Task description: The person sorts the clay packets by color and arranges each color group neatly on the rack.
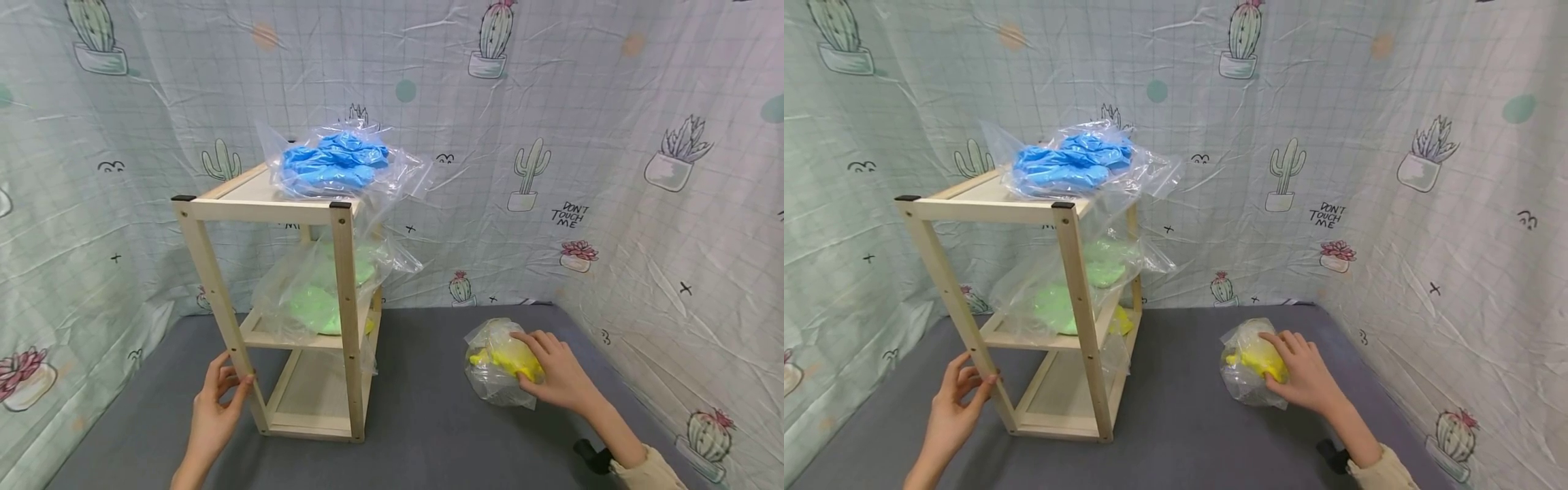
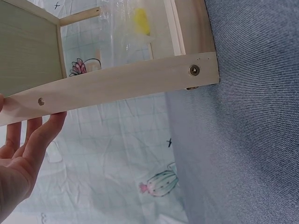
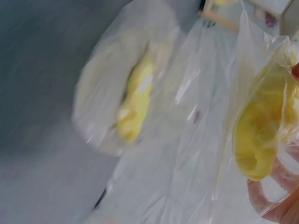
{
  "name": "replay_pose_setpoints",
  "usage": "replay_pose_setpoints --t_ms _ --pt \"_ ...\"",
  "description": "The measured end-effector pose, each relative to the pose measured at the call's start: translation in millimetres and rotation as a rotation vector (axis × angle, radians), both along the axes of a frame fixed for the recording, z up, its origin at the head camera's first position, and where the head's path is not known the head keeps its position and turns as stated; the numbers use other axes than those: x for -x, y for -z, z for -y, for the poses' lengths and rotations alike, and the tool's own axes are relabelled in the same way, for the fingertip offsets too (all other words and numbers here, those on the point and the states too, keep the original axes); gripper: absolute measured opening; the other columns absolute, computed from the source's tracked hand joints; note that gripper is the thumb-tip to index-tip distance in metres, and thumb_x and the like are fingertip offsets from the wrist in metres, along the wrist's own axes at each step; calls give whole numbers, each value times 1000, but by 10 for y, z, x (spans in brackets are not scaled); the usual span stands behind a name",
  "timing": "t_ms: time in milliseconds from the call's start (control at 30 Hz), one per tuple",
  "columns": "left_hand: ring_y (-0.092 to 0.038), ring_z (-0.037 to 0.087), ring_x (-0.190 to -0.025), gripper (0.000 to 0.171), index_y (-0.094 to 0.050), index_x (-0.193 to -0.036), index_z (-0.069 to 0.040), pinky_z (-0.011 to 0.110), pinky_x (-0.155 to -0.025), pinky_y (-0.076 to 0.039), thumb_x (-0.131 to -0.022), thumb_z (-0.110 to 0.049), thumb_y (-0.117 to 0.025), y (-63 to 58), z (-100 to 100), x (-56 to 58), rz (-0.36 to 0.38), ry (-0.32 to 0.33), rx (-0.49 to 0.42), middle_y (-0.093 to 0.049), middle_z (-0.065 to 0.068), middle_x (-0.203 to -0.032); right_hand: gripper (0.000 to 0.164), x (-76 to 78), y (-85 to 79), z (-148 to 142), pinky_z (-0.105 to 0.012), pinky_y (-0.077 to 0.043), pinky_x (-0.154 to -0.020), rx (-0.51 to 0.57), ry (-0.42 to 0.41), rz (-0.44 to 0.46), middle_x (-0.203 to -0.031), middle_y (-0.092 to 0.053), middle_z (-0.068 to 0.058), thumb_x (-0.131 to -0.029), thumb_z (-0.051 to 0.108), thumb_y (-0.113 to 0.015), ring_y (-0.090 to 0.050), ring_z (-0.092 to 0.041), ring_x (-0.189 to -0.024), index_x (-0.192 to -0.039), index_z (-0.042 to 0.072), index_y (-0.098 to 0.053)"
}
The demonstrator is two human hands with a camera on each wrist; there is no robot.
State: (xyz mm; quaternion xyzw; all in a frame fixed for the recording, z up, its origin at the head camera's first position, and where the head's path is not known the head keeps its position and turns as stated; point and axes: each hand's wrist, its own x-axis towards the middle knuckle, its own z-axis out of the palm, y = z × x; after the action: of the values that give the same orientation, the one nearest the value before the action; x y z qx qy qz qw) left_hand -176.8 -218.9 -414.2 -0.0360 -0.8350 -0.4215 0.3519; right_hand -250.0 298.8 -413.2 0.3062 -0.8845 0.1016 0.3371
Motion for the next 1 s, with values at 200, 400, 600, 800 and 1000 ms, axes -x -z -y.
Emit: replay_pose_setpoints --t_ms 200,400,600,800,1000 --pt "-49 -19 -75 48 -42 -125 -4 12 -53 -46 -81 3 -60 11 -5 -9 -11 15 1 -48 -27 -87 64 92 13 371 -24 -20 -62 27 -68 -25 -84 -43 4 -61 22 -72 -33 -6 -73 -121 14 -52" --pt "-49 -20 -76 48 -42 -125 -5 14 -53 -47 -81 2 -61 13 5 -24 1 4 -10 -48 -27 -86 60 252 33 845 -19 -21 -59 63 -159 -56 -79 -42 3 -62 24 -69 -28 -4 -66 -118 11 -54" --pt "-48 -20 -77 49 -42 -126 -5 14 -54 -48 -81 3 -60 5 15 -16 -14 12 -6 -47 -27 -87 58 466 -13 1365 -20 -20 -57 150 -205 7 -79 -39 1 -68 26 -66 -24 -6 -64 -122 12 -51" --pt "-49 -19 -78 50 -41 -126 -3 13 -55 -47 -81 4 -60 18 17 -7 -24 32 -7 -47 -27 -88 58 622 5 1747 -19 -21 -56 213 -222 0 -83 -45 -1 -68 25 -65 -22 -3 -65 -122 11 -50" --pt "-49 -19 -78 49 -41 -126 -4 14 -54 -48 -81 3 -60 10 21 -12 -21 25 -7 -47 -27 -88 55 732 64 2075 -18 -20 -56 218 -246 50 -86 -46 -4 -74 24 -61 -28 -5 -64 -125 9 -47"
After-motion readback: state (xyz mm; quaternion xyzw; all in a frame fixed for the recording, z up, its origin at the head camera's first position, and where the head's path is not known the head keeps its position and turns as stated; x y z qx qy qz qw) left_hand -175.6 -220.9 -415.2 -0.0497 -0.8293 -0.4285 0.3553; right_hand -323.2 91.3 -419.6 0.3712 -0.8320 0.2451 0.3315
